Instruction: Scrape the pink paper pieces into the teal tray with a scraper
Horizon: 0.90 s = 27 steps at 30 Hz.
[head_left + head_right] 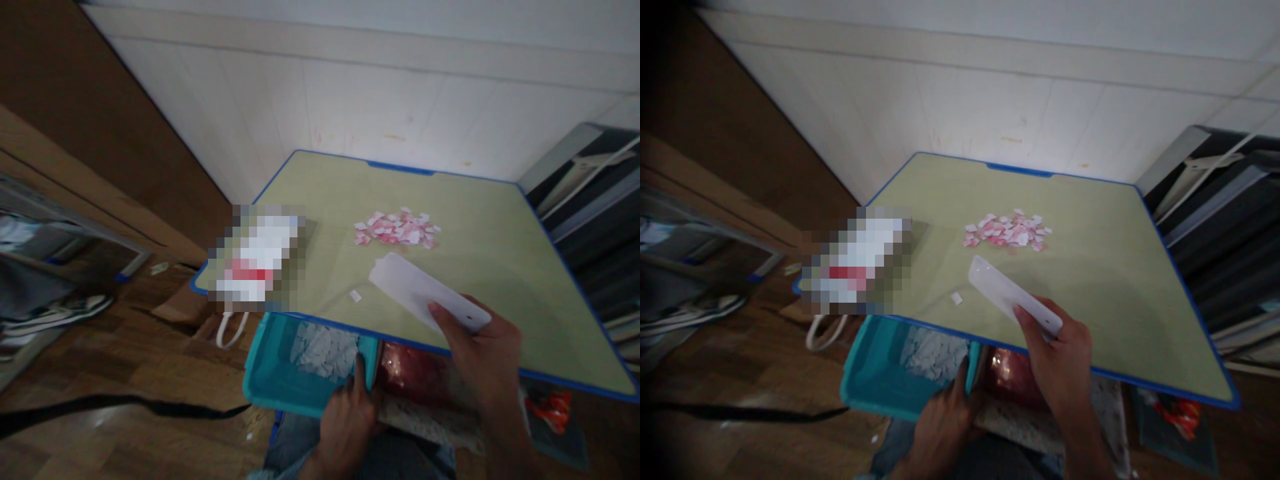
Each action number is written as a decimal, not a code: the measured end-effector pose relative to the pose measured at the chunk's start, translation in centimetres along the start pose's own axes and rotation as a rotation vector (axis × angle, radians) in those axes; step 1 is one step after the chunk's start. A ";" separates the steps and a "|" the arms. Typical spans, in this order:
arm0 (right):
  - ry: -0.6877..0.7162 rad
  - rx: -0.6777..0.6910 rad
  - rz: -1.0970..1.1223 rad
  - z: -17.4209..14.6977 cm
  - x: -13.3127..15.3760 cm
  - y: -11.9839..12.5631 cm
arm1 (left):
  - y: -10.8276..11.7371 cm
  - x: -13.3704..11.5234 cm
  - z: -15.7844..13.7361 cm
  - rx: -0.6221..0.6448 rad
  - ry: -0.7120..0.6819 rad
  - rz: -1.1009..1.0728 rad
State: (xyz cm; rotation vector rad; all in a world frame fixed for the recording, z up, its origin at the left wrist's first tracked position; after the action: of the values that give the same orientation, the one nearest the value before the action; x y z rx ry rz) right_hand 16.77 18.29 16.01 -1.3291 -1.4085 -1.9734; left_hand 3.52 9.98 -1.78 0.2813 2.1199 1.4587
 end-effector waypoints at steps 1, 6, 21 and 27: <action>0.002 0.018 -0.006 -0.2 0.2 -0.2 | 0.0 0.0 0.0 0.001 0.000 0.000; 0.031 0.107 -0.057 -1.0 1.0 -1.1 | 0.1 -0.1 -0.1 0.007 -0.008 0.003; 0.204 0.133 -0.284 -1.4 0.8 -0.6 | 0.4 -0.1 -0.1 -0.027 -0.011 0.024; 0.207 0.048 -0.327 -1.2 0.2 1.4 | 0.4 -0.1 -0.1 -0.018 -0.009 0.019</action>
State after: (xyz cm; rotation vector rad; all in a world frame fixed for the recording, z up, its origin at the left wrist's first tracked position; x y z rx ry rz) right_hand 17.07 16.67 16.86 -0.8866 -1.6398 -2.1895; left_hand 3.49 10.05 -1.37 0.3013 2.1014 1.4841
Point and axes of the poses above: each hand's wrist, its own z-axis towards the middle knuckle, its own y-axis out of the back of the hand, x = y × z, the point moved 10 cm from there along z, towards the middle knuckle, and after that the axes turned 13 degrees about -y, right-handed, at the moved point
